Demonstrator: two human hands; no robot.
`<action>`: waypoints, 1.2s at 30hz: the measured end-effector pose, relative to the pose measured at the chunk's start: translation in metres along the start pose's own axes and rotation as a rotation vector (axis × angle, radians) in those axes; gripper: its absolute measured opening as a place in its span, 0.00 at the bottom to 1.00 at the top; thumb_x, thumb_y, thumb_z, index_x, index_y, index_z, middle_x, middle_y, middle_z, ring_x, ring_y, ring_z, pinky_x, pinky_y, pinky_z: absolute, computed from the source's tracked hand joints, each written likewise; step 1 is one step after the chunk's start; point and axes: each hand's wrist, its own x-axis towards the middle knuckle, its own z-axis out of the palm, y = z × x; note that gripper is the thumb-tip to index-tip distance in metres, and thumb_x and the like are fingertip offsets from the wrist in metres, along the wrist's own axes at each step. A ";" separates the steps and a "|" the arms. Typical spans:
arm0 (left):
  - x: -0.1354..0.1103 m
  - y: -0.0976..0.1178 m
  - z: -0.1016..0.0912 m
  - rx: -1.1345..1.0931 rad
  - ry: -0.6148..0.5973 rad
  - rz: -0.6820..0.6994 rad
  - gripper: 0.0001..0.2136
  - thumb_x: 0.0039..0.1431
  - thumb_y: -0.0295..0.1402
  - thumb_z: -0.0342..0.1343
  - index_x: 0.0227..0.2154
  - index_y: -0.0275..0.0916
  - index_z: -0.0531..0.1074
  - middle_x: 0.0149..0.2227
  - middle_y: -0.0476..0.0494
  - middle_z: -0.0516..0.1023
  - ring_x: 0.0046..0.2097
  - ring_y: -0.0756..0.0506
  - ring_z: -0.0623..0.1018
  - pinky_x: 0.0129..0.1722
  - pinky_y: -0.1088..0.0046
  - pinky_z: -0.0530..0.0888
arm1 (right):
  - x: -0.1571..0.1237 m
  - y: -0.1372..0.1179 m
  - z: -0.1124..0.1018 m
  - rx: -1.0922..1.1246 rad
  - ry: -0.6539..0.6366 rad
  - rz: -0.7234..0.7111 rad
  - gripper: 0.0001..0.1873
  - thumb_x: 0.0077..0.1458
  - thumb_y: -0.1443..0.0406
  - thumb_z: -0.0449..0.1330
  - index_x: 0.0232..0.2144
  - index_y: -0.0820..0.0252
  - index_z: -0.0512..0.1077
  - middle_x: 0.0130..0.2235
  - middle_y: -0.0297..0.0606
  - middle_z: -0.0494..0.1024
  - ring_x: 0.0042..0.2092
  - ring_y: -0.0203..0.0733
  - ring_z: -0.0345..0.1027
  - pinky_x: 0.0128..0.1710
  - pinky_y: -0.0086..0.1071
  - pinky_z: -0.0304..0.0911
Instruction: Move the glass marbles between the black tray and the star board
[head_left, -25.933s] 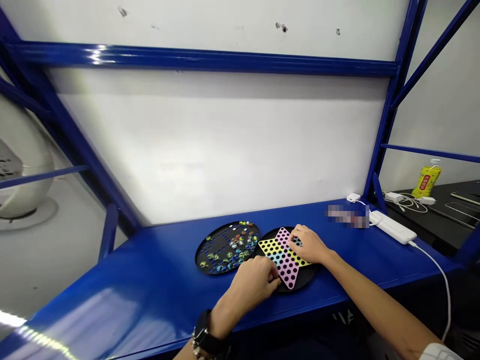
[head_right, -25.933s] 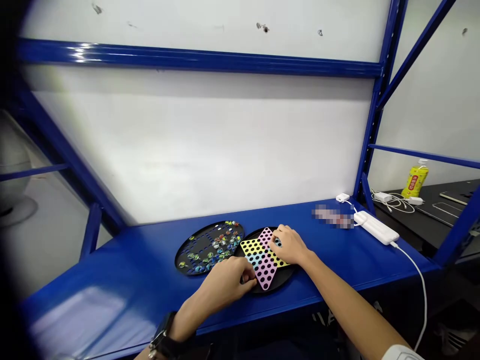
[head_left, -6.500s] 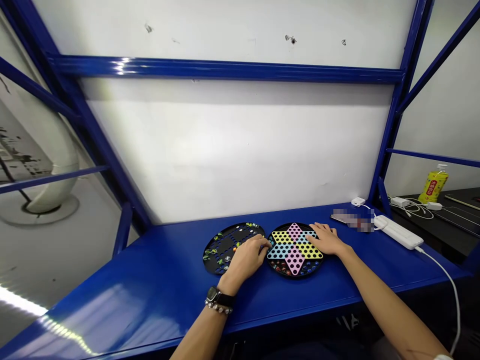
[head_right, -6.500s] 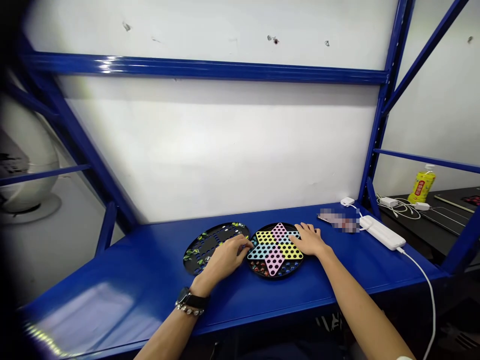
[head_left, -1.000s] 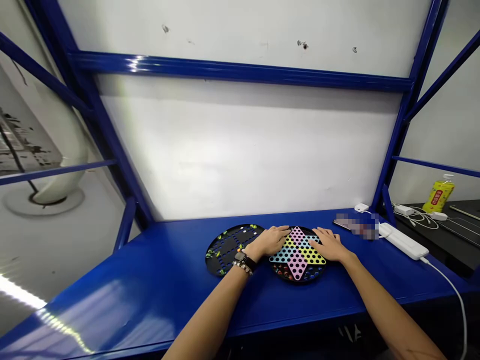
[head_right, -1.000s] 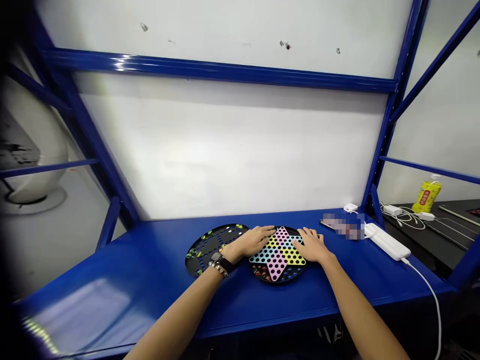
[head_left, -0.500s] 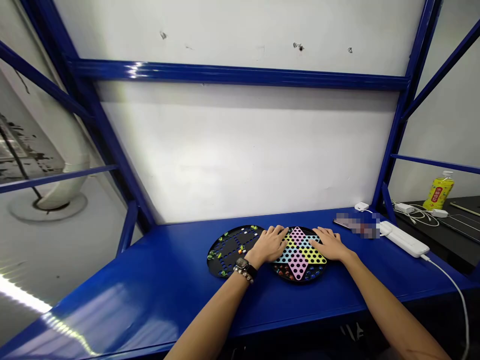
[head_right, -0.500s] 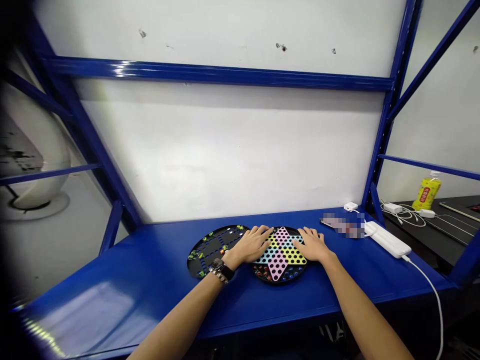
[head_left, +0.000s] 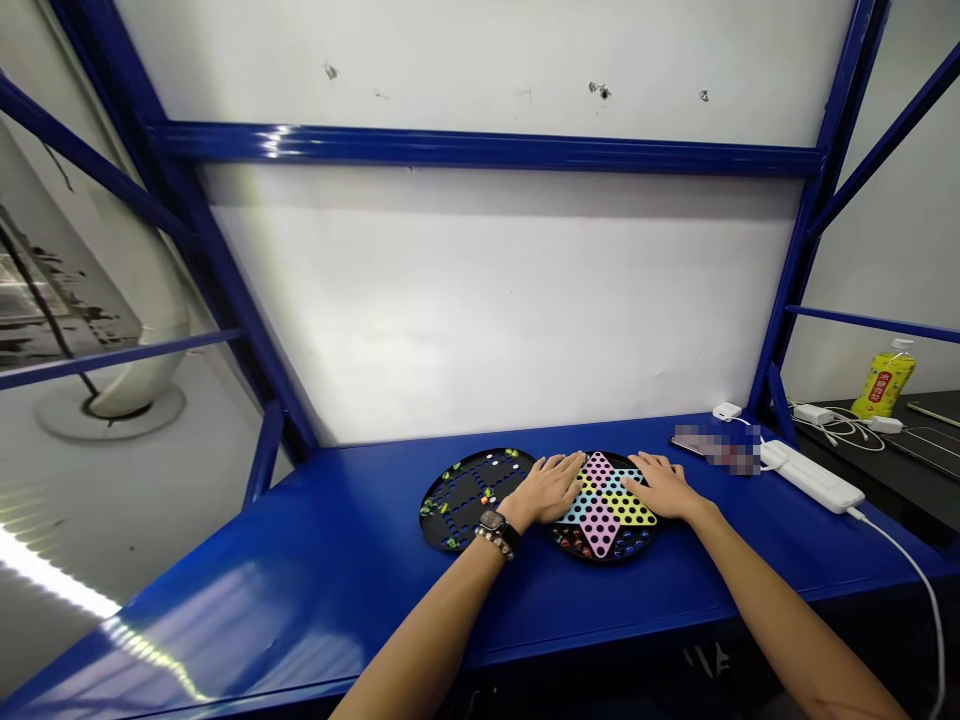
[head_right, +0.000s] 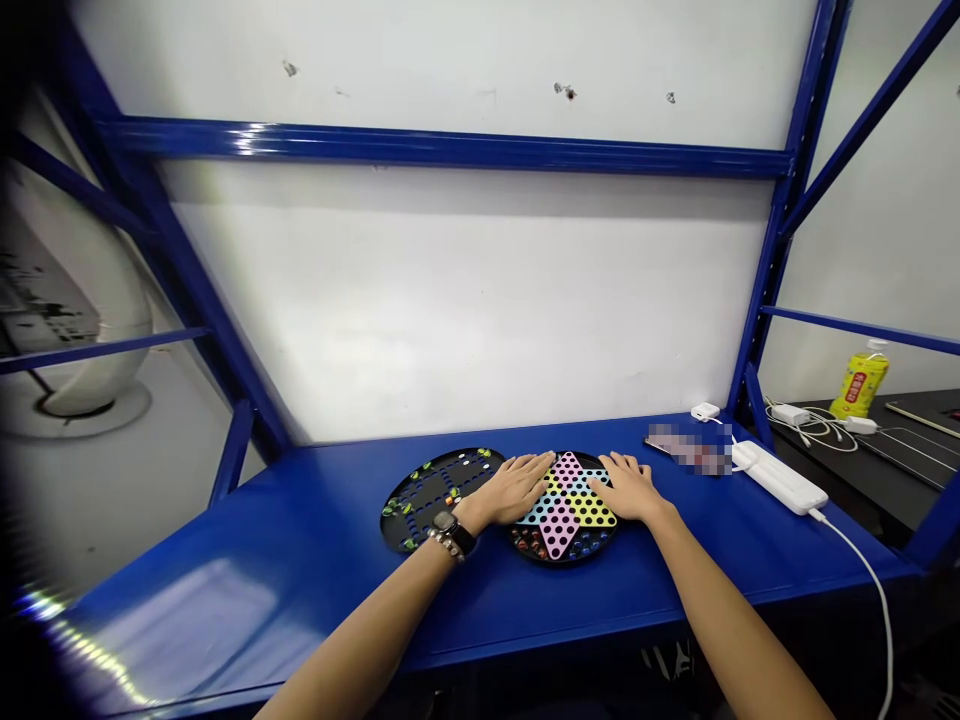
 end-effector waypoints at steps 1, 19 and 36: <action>0.000 0.001 0.001 0.000 0.007 -0.004 0.26 0.70 0.41 0.34 0.68 0.43 0.54 0.69 0.44 0.58 0.66 0.38 0.62 0.64 0.53 0.58 | 0.000 0.000 0.000 -0.004 -0.003 -0.001 0.41 0.63 0.42 0.36 0.70 0.55 0.47 0.72 0.41 0.44 0.72 0.53 0.32 0.66 0.52 0.35; -0.104 -0.153 -0.061 -0.355 0.128 -0.716 0.20 0.50 0.45 0.55 0.43 0.39 0.76 0.40 0.42 0.82 0.44 0.39 0.79 0.43 0.69 0.73 | -0.002 -0.002 -0.002 0.016 0.001 -0.002 0.41 0.63 0.42 0.36 0.70 0.56 0.48 0.72 0.42 0.45 0.72 0.52 0.32 0.66 0.51 0.35; -0.116 -0.133 -0.050 -0.639 -0.218 -0.521 0.21 0.34 0.49 0.64 0.31 0.41 0.78 0.25 0.52 0.76 0.31 0.45 0.76 0.33 0.73 0.70 | 0.002 0.001 0.001 0.004 -0.014 0.000 0.42 0.62 0.40 0.35 0.70 0.54 0.45 0.73 0.39 0.42 0.72 0.54 0.30 0.66 0.52 0.34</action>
